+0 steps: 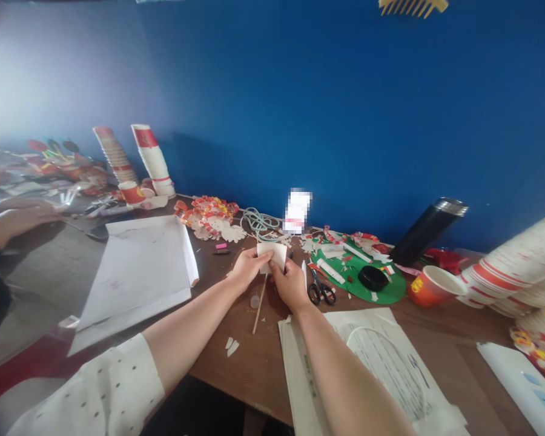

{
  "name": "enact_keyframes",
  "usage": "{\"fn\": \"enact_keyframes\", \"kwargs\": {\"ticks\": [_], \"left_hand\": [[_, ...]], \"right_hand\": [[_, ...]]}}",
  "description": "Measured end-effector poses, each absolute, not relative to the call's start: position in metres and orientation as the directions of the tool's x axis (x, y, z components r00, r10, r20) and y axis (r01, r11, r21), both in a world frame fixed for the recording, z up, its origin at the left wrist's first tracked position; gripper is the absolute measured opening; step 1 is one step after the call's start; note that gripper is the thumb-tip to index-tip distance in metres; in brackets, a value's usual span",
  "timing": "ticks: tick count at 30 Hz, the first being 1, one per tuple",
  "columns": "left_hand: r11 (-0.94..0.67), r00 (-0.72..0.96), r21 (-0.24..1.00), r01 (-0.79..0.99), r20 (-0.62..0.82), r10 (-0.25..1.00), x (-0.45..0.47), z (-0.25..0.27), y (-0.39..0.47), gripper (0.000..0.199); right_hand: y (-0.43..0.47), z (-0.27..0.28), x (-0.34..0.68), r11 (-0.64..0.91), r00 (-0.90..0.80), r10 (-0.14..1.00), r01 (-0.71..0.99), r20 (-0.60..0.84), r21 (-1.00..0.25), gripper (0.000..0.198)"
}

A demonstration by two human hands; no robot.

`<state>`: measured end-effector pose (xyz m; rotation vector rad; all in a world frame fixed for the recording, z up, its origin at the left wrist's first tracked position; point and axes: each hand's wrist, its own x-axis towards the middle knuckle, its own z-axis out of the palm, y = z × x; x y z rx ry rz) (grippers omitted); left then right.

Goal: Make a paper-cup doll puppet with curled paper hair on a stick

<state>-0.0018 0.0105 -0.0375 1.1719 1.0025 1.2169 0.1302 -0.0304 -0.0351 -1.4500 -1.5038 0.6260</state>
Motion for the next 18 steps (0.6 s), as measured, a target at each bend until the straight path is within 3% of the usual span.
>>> {"fn": "enact_keyframes", "kwargs": {"ticks": [12, 18], "left_hand": [[-0.077, 0.104, 0.979, -0.189, 0.098, 0.99, -0.0025, -0.0341, 0.0089, 0.033], [-0.108, 0.079, 0.986, -0.128, 0.118, 0.99, -0.0029, -0.0368, 0.0119, 0.033]], "right_hand": [[-0.0315, -0.0331, 0.1289, 0.15, 0.155, 0.962, 0.379, 0.223, -0.913, 0.038], [-0.0327, -0.0317, 0.1289, 0.17, 0.133, 0.962, 0.384, 0.237, -0.907, 0.038]]}}
